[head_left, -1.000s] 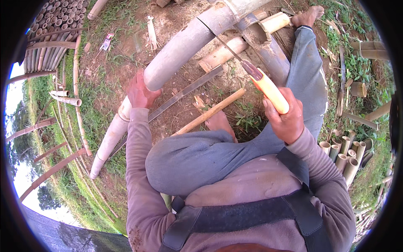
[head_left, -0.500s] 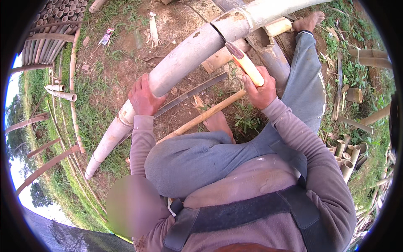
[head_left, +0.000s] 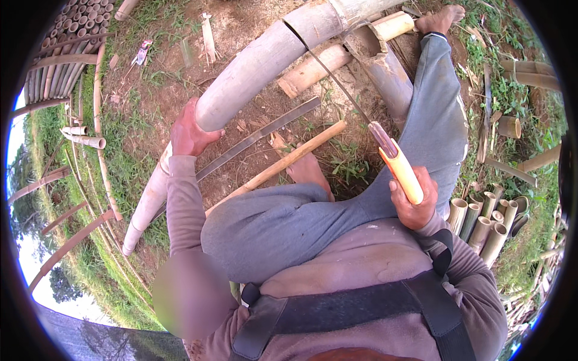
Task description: The person uses a hand saw to cut long bamboo poles into shorter sections. They position each pole on a small wooden support, saw through it, then move the cut piece aside and repeat the process with additional poles.
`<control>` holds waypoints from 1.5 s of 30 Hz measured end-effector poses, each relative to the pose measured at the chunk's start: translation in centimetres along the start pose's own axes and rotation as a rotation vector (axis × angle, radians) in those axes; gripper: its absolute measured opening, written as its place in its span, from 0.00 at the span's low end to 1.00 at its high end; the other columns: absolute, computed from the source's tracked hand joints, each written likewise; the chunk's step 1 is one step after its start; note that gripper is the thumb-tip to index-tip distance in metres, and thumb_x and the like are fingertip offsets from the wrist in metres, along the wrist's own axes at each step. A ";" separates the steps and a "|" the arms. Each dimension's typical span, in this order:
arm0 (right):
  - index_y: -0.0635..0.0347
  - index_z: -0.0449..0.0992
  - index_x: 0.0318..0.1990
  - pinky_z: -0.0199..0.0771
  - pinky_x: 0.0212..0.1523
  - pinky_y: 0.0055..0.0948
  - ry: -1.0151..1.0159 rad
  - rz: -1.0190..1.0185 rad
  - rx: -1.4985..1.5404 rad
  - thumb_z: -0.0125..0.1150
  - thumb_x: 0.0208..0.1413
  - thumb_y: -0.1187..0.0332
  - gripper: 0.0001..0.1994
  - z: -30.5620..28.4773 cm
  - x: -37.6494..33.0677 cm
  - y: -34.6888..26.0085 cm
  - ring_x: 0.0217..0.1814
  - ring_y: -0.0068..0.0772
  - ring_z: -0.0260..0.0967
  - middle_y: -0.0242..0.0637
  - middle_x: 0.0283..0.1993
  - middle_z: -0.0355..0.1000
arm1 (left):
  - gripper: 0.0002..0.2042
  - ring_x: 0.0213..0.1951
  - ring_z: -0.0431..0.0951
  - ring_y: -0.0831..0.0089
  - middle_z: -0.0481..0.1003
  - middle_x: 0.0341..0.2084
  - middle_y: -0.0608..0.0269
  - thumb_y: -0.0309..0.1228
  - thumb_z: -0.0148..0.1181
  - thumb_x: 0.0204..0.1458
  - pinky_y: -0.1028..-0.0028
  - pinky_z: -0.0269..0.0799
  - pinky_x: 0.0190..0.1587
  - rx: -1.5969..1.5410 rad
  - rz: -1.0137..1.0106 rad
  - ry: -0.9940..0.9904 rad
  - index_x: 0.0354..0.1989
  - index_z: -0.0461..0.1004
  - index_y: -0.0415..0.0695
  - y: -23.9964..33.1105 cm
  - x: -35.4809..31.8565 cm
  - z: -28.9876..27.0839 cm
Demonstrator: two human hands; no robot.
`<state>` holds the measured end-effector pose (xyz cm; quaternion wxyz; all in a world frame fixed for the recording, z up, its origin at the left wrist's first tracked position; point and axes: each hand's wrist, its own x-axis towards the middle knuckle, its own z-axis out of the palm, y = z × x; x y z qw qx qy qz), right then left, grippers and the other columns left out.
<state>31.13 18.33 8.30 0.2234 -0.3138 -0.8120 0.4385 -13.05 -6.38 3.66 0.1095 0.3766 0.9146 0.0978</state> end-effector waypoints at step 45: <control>0.61 0.78 0.43 0.80 0.35 0.47 0.044 0.024 0.132 0.72 0.59 0.67 0.11 6.8 8.0 1.6 0.36 0.60 0.80 0.53 0.33 0.80 | 0.51 0.57 0.80 0.43 0.79 0.56 0.43 0.46 0.85 0.31 0.51 0.76 0.59 0.150 -0.048 -0.102 0.69 0.65 0.46 1.8 2.4 -1.8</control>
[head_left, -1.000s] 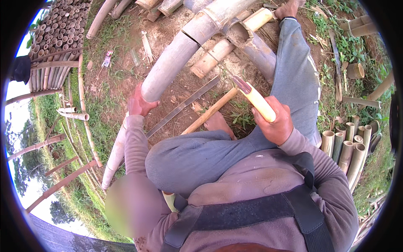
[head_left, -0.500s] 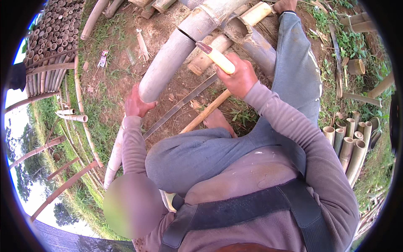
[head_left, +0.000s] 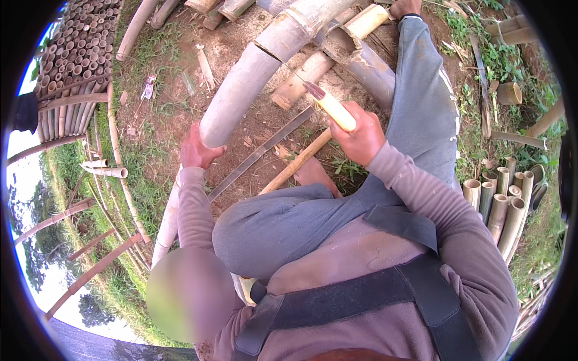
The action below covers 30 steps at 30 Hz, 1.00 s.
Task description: The person uses a hand saw to cut long bamboo poles into shorter sections. They position each pole on a small wooden support, saw through it, then move the cut piece aside and repeat the process with additional poles.
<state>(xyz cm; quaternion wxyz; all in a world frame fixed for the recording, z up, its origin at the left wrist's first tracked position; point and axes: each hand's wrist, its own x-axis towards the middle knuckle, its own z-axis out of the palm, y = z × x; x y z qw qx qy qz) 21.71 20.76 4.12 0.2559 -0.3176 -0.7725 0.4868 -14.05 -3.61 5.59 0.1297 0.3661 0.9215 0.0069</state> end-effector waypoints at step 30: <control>0.77 0.76 0.62 0.71 0.68 0.45 -0.093 0.161 0.328 0.63 0.69 0.49 0.33 -16.9 16.9 -0.9 0.62 0.48 0.76 0.55 0.63 0.75 | 0.52 0.69 0.64 0.48 0.65 0.69 0.47 0.73 0.60 0.53 0.47 0.59 0.72 -2.072 -0.973 1.586 0.73 0.61 0.40 -5.8 -25.4 12.5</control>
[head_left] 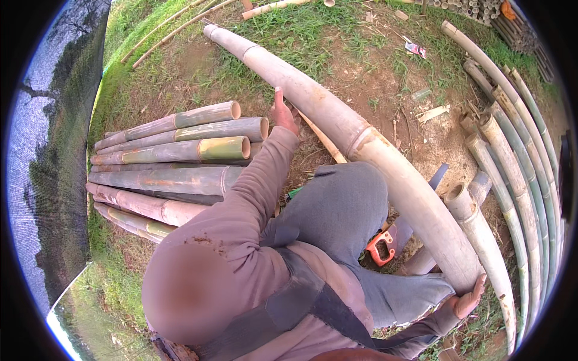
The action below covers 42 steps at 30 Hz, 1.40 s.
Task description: The person uses a hand saw to cut long bamboo poles into shorter sections. They position each pole on a small wooden support, saw through it, then move the cut piece aside and repeat the process with additional poles.
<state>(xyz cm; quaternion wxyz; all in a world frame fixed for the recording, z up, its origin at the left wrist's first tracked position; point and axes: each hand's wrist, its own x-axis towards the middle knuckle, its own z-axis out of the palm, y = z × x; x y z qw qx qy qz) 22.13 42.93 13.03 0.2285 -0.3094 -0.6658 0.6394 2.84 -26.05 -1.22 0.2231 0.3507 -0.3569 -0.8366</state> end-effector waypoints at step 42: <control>0.63 0.79 0.57 0.69 0.62 0.46 -1.410 -1.438 -0.841 0.71 0.61 0.53 0.25 41.7 -33.5 -5.7 0.59 0.43 0.74 0.47 0.55 0.77 | 0.44 0.74 0.64 0.48 0.64 0.74 0.43 0.68 0.60 0.57 0.51 0.53 0.77 1.213 0.730 0.198 0.76 0.66 0.53 32.5 -13.0 -24.7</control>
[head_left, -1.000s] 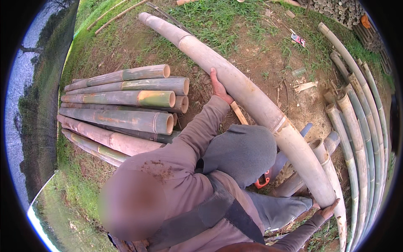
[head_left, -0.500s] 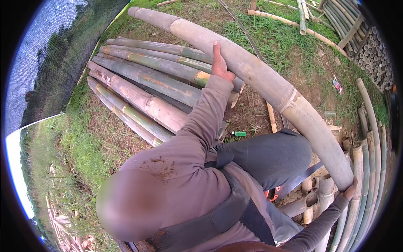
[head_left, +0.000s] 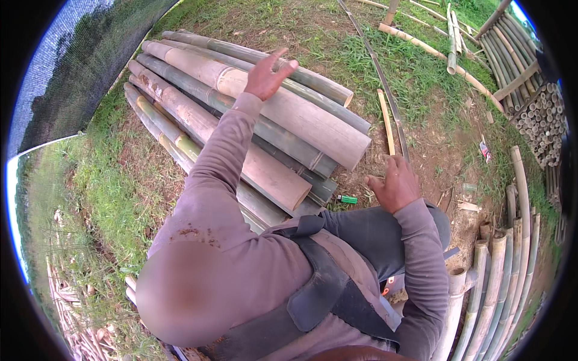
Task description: The person uses a hand saw to cut long bamboo poles into shorter sections. They position each pole on a small wooden support, saw through it, then move the cut piece aside and repeat the process with additional poles.
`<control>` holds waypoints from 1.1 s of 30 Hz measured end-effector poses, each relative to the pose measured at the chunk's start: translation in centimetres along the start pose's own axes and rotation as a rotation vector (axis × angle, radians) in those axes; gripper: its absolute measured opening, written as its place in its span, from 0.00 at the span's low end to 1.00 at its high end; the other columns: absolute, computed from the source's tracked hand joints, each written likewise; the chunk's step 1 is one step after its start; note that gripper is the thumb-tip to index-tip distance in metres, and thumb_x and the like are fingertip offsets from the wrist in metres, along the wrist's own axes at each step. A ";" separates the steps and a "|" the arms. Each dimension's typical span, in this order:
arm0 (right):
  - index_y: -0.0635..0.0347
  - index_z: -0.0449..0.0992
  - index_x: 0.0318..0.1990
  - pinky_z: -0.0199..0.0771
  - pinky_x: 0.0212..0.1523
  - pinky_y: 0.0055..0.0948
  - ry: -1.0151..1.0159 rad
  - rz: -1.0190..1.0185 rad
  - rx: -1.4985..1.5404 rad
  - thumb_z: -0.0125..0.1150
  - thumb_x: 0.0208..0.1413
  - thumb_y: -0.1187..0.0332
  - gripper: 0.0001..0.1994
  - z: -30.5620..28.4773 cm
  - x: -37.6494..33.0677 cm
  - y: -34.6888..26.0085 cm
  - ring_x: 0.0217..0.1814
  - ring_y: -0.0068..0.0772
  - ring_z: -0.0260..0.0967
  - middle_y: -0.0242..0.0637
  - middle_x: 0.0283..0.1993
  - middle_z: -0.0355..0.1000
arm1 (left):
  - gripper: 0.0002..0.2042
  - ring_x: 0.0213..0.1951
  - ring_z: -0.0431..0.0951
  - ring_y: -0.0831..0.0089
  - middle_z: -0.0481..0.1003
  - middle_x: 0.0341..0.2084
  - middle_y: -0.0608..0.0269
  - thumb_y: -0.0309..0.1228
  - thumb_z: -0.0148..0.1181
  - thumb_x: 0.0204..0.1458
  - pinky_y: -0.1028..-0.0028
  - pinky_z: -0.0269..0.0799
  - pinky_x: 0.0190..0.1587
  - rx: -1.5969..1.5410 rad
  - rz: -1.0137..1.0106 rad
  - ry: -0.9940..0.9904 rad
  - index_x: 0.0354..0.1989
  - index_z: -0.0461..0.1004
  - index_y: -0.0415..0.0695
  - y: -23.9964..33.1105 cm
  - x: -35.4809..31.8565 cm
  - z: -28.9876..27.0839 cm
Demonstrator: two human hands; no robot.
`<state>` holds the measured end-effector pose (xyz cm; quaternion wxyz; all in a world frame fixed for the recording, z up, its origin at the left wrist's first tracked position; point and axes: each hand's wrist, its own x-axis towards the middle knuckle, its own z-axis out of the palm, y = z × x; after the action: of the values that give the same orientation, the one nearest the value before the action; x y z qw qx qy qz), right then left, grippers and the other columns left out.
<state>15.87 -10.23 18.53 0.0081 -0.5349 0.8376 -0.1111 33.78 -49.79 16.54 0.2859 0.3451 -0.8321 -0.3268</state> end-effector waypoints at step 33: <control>0.63 0.82 0.50 0.78 0.56 0.51 0.480 1.516 0.652 0.66 0.62 0.55 0.19 12.8 -45.8 11.6 0.53 0.61 0.79 0.56 0.48 0.81 | 0.32 0.59 0.78 0.63 0.77 0.59 0.55 0.47 0.70 0.61 0.59 0.74 0.60 -0.198 0.436 -1.548 0.69 0.69 0.43 35.7 -17.1 50.0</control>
<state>26.77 33.35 -1.00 0.0561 0.2359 0.8740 -0.4211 -4.94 0.15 7.57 -0.2847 -0.1758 -0.8098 -0.4820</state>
